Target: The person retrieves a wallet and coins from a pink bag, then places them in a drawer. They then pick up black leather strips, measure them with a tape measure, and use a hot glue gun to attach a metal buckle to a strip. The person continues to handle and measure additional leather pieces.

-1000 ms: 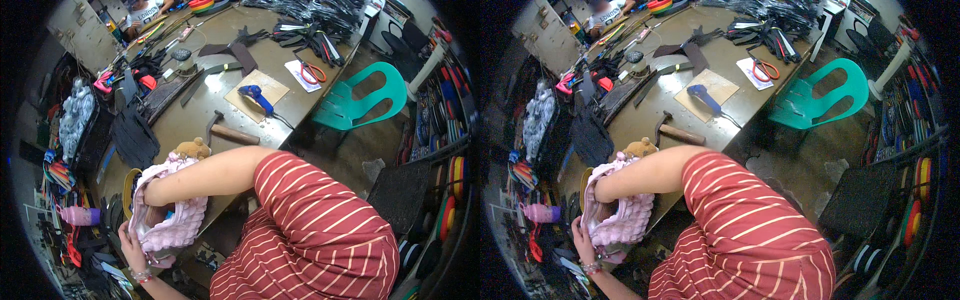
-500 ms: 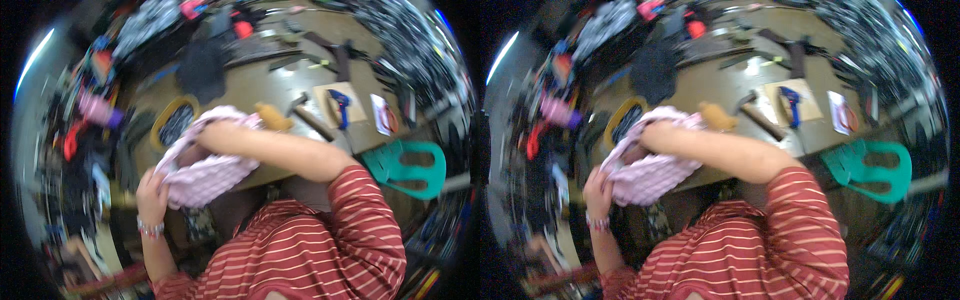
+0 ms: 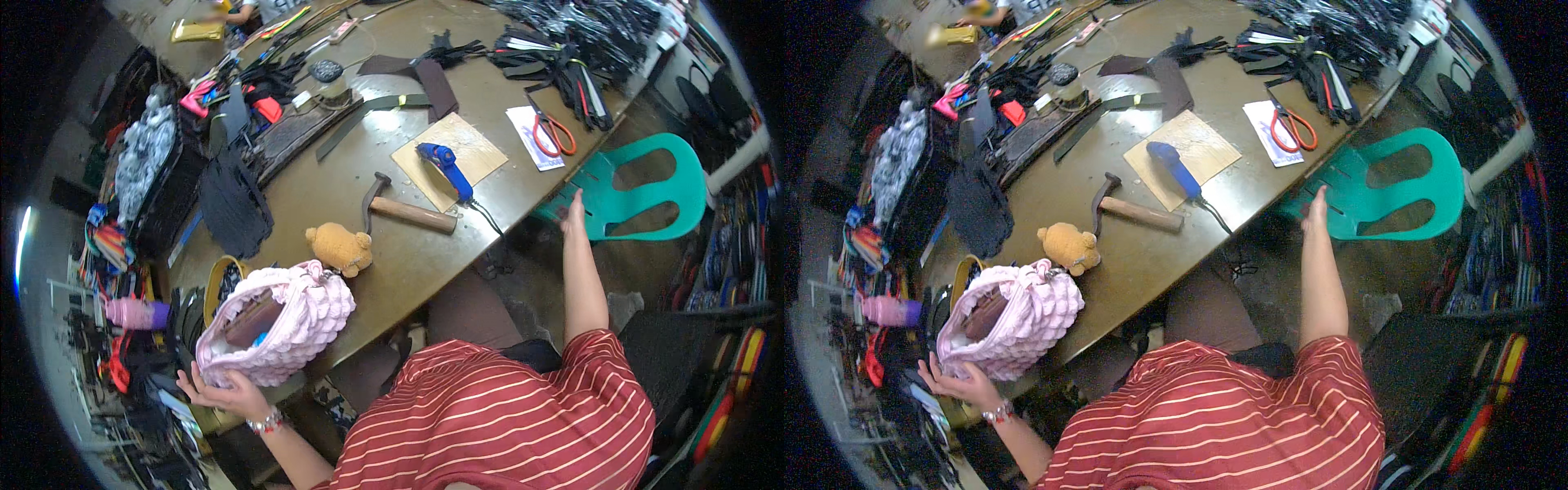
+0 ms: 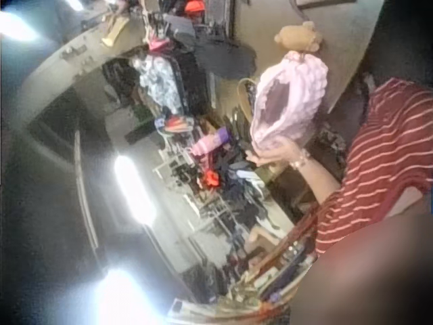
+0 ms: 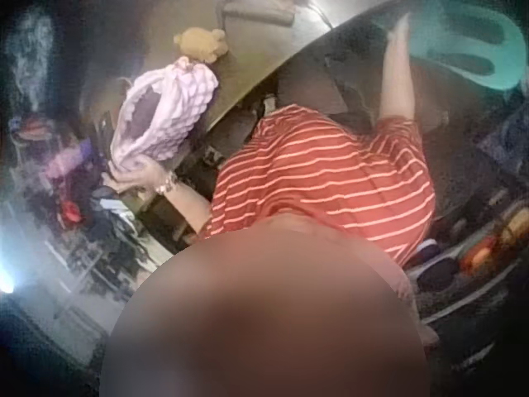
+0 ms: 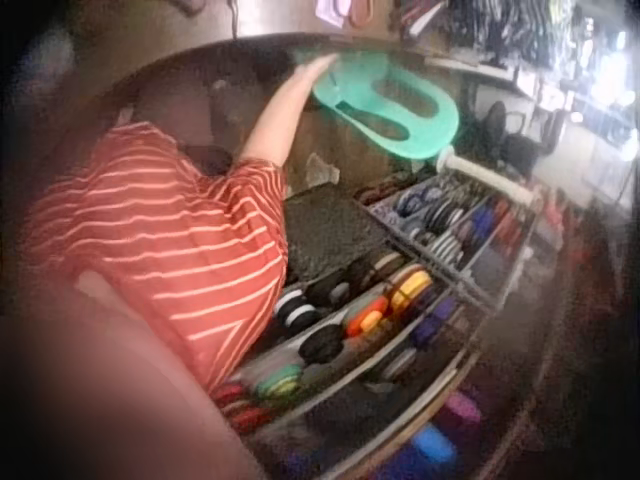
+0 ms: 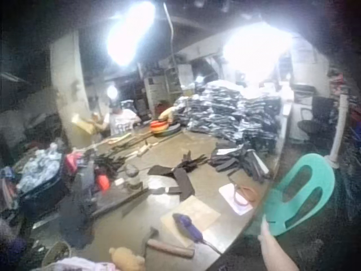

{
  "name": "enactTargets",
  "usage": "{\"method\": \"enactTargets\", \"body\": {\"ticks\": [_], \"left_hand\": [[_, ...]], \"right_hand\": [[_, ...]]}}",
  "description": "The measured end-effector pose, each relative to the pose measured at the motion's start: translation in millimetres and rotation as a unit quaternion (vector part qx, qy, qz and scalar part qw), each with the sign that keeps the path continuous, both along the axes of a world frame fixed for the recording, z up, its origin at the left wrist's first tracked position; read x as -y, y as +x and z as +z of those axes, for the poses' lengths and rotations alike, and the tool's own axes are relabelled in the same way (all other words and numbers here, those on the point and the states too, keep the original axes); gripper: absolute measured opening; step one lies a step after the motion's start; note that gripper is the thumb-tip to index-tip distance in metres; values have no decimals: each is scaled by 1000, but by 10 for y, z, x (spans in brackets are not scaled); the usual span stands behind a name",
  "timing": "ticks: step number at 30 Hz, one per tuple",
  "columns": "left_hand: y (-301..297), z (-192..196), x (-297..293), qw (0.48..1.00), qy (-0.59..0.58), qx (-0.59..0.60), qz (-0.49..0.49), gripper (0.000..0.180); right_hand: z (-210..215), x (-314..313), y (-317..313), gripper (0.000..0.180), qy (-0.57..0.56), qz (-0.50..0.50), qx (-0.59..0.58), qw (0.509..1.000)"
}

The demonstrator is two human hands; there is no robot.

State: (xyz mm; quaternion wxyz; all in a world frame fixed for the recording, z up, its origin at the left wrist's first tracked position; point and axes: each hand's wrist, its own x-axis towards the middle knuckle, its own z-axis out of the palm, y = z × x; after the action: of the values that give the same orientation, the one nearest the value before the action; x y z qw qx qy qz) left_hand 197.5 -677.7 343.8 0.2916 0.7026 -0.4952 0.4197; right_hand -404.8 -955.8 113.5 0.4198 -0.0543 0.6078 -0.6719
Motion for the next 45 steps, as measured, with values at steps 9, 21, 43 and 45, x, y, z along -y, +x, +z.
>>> {"method": "enactTargets", "body": {"ticks": [9, 21, 43, 45], "left_hand": [[-1208, -320, 480, 957, -11, 17, -290, 34], [-1676, -741, 844, 858, 219, -138, -444, 28], [-1636, -1085, 1071, 830, 352, -175, -397, 22], [-1606, -1103, 1040, 832, 358, -187, -380, 22]], "right_hand": [[-630, -127, -152, 72, -128, 44, 284, 949], [-519, -1751, -763, 22, -194, -120, 264, 937], [1004, -346, -2165, 24, 285, 281, -653, 643], [874, -188, -2431, 24, 305, 293, -653, 629]]}}
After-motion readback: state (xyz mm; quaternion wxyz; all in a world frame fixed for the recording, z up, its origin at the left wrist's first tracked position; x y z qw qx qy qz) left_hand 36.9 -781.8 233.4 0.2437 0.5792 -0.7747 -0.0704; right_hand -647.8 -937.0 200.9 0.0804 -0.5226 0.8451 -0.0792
